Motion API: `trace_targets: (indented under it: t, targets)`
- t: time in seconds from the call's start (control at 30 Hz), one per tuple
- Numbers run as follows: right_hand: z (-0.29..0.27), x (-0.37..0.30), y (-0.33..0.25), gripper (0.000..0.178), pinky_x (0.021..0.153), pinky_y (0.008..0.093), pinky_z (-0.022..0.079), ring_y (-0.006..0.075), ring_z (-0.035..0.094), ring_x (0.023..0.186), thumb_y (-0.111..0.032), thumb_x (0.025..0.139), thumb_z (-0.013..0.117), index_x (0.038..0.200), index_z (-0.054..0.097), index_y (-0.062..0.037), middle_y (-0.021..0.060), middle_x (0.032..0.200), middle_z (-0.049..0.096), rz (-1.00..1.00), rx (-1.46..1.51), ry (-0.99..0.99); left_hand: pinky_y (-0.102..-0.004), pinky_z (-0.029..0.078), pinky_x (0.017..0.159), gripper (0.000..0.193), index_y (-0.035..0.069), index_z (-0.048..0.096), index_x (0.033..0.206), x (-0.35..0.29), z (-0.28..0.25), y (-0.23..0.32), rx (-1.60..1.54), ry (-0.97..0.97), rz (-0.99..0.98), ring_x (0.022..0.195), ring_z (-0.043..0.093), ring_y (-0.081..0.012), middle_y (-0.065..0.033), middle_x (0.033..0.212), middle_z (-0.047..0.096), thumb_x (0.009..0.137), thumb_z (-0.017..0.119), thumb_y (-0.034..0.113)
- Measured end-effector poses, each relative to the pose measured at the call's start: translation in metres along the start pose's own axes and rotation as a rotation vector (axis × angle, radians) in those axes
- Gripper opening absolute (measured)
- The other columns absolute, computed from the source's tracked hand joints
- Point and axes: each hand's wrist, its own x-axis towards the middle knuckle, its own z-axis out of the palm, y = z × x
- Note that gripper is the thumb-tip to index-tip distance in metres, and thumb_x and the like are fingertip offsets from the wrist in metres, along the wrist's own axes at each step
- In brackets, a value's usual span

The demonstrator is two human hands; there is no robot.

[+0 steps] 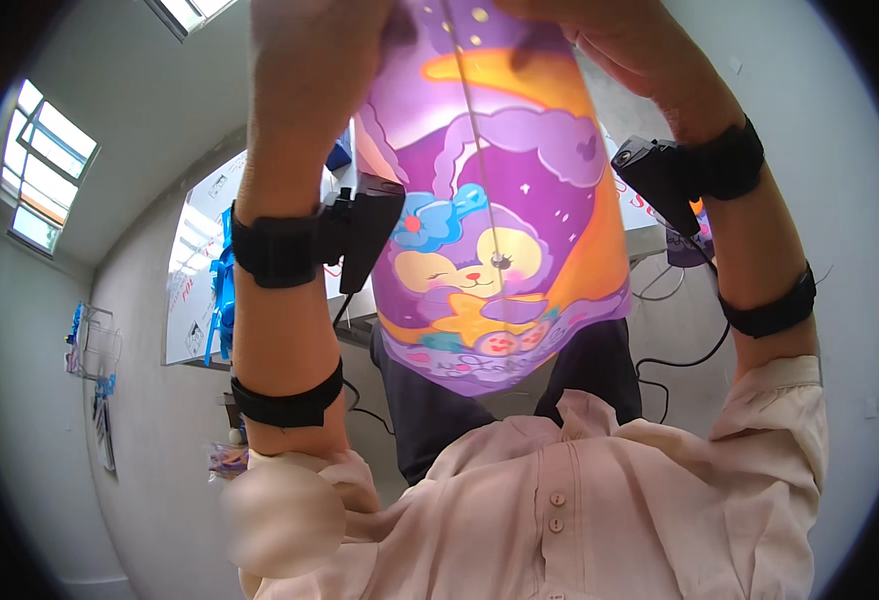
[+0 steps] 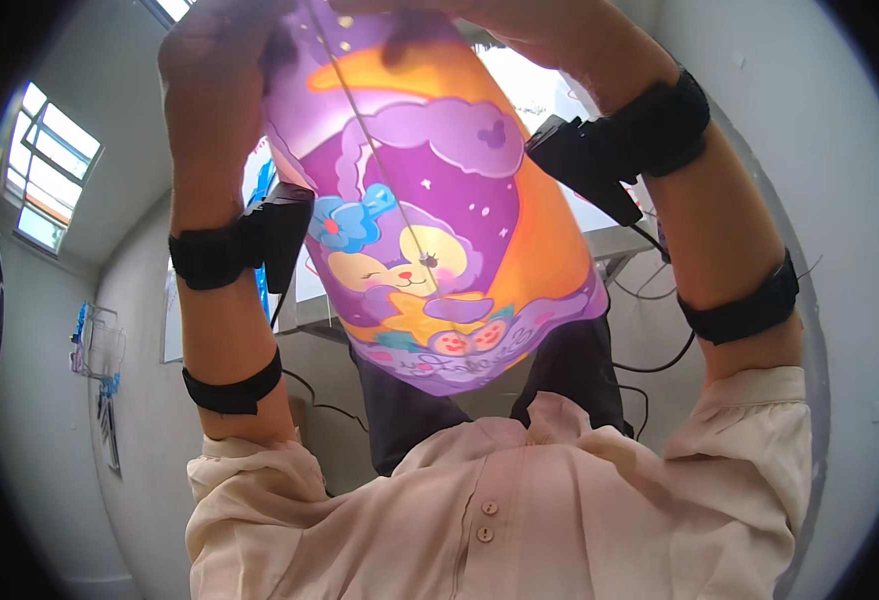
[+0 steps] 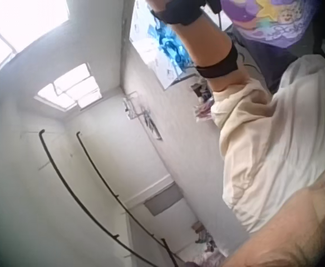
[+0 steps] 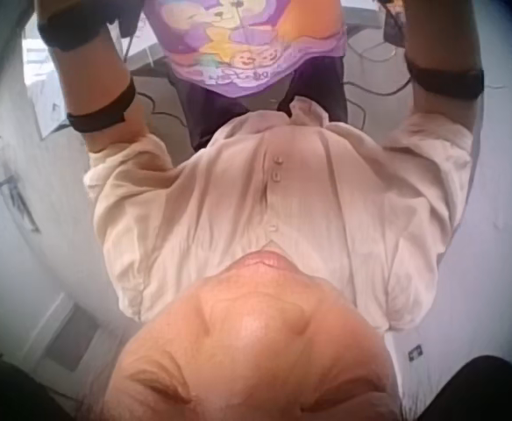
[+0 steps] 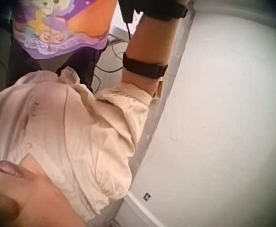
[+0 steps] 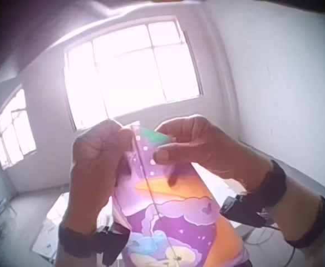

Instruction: Assembling a colorful kite by attaching support rods and tape.

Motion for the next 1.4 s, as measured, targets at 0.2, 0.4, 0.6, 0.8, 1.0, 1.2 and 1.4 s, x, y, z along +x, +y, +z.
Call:
trace_targets:
  t: [0.2, 0.4, 0.6, 0.8, 1.0, 1.2, 1.4]
  targets:
    - [-0.042, -0.052, 0.018, 0.019, 0.053, 0.0192, 0.044, 0.0060, 0.054, 0.055, -0.010, 0.073, 0.075, 0.081, 0.065, 0.0032, 0.0032, 0.067, 0.062, 0.156, -0.231, -0.132, -0.0213, 0.041, 0.054, 0.013, 0.003, 0.059, 0.088, 0.011, -0.075, -0.012, -0.043, -0.140, -0.173, 0.062, 0.052, -0.0057, 0.0003, 0.075, 0.057, 0.086, 0.061, 0.016]
    - [-0.063, -0.109, 0.070, 0.019, 0.070, 0.0279, 0.048, 0.0151, 0.063, 0.073, -0.025, 0.083, 0.066, 0.081, 0.065, -0.0063, 0.0081, 0.083, 0.068, 0.193, -0.144, 0.049, -0.0213, 0.052, 0.066, 0.032, -0.003, 0.063, 0.099, -0.051, -0.065, -0.052, -0.324, -0.390, -0.424, 0.065, 0.062, -0.0091, -0.0020, 0.076, 0.066, 0.073, 0.075, 0.012]
    - [-0.029, -0.138, 0.144, 0.073, 0.092, 0.0359, 0.046, 0.0237, 0.058, 0.108, -0.061, 0.078, 0.060, 0.126, 0.051, -0.0064, 0.0156, 0.114, 0.061, 0.466, 0.114, 0.004, -0.0203, 0.052, 0.060, 0.029, -0.002, 0.066, 0.101, -0.116, -0.040, -0.117, -0.412, -0.307, -0.812, 0.061, 0.060, -0.0079, -0.0033, 0.075, 0.066, 0.073, 0.074, 0.004]
    - [-0.012, -0.168, 0.168, 0.076, 0.082, 0.0264, 0.047, 0.0138, 0.057, 0.097, -0.060, 0.081, 0.057, 0.121, 0.053, 0.0047, 0.0095, 0.104, 0.062, 0.669, 0.240, -0.009, -0.0222, 0.052, 0.054, 0.026, -0.004, 0.066, 0.099, -0.122, -0.043, -0.173, -0.409, -0.367, -0.959, 0.057, 0.059, -0.0084, -0.0065, 0.074, 0.066, 0.075, 0.073, 0.003]
    - [-0.042, -0.205, 0.172, 0.061, 0.075, 0.0252, 0.051, 0.0095, 0.061, 0.083, -0.045, 0.081, 0.065, 0.114, 0.056, 0.0055, 0.0058, 0.095, 0.064, 0.824, 0.794, 0.230, -0.0235, 0.052, 0.053, 0.019, -0.005, 0.065, 0.093, -0.147, -0.051, -0.215, -0.315, -0.301, -1.182, 0.057, 0.059, -0.0109, -0.0080, 0.074, 0.065, 0.076, 0.071, 0.000]
    - [-0.077, -0.213, 0.197, 0.024, 0.060, 0.0189, 0.044, 0.0061, 0.056, 0.064, -0.012, 0.071, 0.073, 0.090, 0.065, 0.0006, -0.0011, 0.070, 0.062, 1.051, 0.273, 0.071, -0.0252, 0.053, 0.058, 0.025, -0.003, 0.064, 0.098, -0.167, -0.053, -0.284, -0.309, -0.343, -1.294, 0.062, 0.061, -0.0122, -0.0077, 0.078, 0.065, 0.076, 0.072, 0.007]
    - [-0.149, -0.210, 0.210, 0.014, 0.069, 0.0167, 0.041, 0.0024, 0.049, 0.072, -0.019, 0.079, 0.068, 0.083, 0.059, -0.0088, -0.0071, 0.076, 0.055, 1.022, 0.096, 0.388, -0.0288, 0.048, 0.085, 0.063, -0.006, 0.053, 0.119, -0.199, -0.068, -0.307, -0.579, -0.663, -1.406, 0.092, 0.061, -0.0157, -0.0093, 0.105, 0.063, 0.065, 0.080, 0.013]
